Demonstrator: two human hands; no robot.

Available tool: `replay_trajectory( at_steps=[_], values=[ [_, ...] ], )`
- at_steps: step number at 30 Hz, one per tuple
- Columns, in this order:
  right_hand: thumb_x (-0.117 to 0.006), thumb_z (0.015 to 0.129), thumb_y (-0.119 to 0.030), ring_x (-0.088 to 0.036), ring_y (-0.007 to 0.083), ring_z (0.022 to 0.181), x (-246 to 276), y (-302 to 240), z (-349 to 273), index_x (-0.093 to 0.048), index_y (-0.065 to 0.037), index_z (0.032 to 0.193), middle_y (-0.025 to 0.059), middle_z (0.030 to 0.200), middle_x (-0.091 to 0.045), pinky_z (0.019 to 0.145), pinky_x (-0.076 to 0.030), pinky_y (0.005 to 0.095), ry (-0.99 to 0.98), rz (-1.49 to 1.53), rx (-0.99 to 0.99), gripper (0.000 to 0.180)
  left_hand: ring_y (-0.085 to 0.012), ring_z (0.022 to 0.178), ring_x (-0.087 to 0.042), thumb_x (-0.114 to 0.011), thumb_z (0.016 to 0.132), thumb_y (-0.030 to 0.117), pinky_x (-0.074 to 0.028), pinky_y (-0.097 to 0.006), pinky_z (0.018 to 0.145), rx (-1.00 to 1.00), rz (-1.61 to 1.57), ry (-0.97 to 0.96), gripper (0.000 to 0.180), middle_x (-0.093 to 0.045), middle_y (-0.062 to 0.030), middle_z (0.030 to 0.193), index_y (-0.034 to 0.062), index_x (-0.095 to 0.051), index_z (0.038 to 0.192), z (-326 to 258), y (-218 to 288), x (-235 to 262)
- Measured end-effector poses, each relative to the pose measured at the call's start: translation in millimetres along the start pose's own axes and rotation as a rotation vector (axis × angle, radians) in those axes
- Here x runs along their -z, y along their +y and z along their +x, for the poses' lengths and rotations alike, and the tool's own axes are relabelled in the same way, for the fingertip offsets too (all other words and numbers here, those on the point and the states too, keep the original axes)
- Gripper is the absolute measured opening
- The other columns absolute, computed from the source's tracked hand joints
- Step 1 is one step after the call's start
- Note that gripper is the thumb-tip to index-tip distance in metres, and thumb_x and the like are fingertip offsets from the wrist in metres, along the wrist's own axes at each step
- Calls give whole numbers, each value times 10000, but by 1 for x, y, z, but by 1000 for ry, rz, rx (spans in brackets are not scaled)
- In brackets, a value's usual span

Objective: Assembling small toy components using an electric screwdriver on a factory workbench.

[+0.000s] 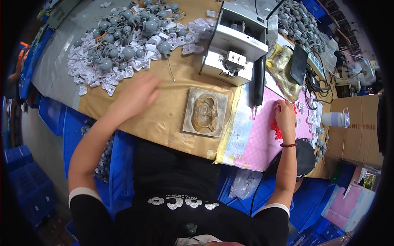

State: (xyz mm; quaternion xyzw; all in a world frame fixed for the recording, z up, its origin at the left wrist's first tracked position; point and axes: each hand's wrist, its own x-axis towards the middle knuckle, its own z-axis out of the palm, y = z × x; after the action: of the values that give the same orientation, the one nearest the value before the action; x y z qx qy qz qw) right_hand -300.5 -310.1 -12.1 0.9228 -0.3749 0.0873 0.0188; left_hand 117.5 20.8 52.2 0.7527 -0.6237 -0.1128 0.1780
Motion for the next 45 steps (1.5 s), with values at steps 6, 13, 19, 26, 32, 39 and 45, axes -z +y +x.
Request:
replay_trajectory(
  at_steps=[6,13,19,26,32,39,45],
  values=[
    [-585,854,-22,-601,384,959,0,1,0,-685,-20,990,188,928,-648,837,-495,465,-21,46,15,169,-319,930,-606,-667,813,86,-516,-431,783,-102,335,381,307,-608,-128,969,61,-633,1117,130,-7,-66],
    [-562,854,3,-599,386,911,-1,6,-5,-679,-3,949,192,906,-646,823,-487,466,-15,47,30,151,-307,895,-595,-610,787,39,-480,-413,708,-244,163,391,250,-567,-115,896,51,-606,1038,49,19,-54],
    [-565,858,15,-608,384,896,4,2,-1,-678,-5,954,186,887,-643,825,-489,456,-1,42,12,149,-332,876,-590,-672,800,-2,-495,-430,761,-129,-71,1,363,-567,-143,955,29,-632,1159,-79,19,-43],
    [-578,943,34,-674,189,836,12,-3,-3,-669,6,1079,86,892,-686,758,-539,300,27,902,-259,166,-323,938,-608,-700,791,69,-522,-409,779,-226,70,-176,313,-582,-135,1019,57,-621,1094,-56,1,-24],
    [-625,942,37,-700,165,876,32,-62,-5,-663,45,1102,100,982,-702,793,-581,291,-95,1436,-400,164,-317,976,-604,-777,772,154,-506,-398,811,-52,-497,-87,324,-615,-93,1005,75,-640,1054,-18,44,-38],
    [-743,874,-8,-657,123,759,36,-166,-6,-681,-6,952,60,897,-690,665,-536,263,-72,1049,141,101,-307,948,-554,-751,763,119,-474,-433,785,-155,-202,92,249,-561,-78,948,91,-624,976,30,88,-70],
    [-777,770,4,-641,248,763,21,-214,12,-680,-52,922,83,875,-675,668,-513,349,186,819,577,189,-318,1051,-531,-767,732,130,-472,-417,868,-8,-219,77,415,-538,-95,1067,108,-608,1115,31,97,-76]
  ],
)
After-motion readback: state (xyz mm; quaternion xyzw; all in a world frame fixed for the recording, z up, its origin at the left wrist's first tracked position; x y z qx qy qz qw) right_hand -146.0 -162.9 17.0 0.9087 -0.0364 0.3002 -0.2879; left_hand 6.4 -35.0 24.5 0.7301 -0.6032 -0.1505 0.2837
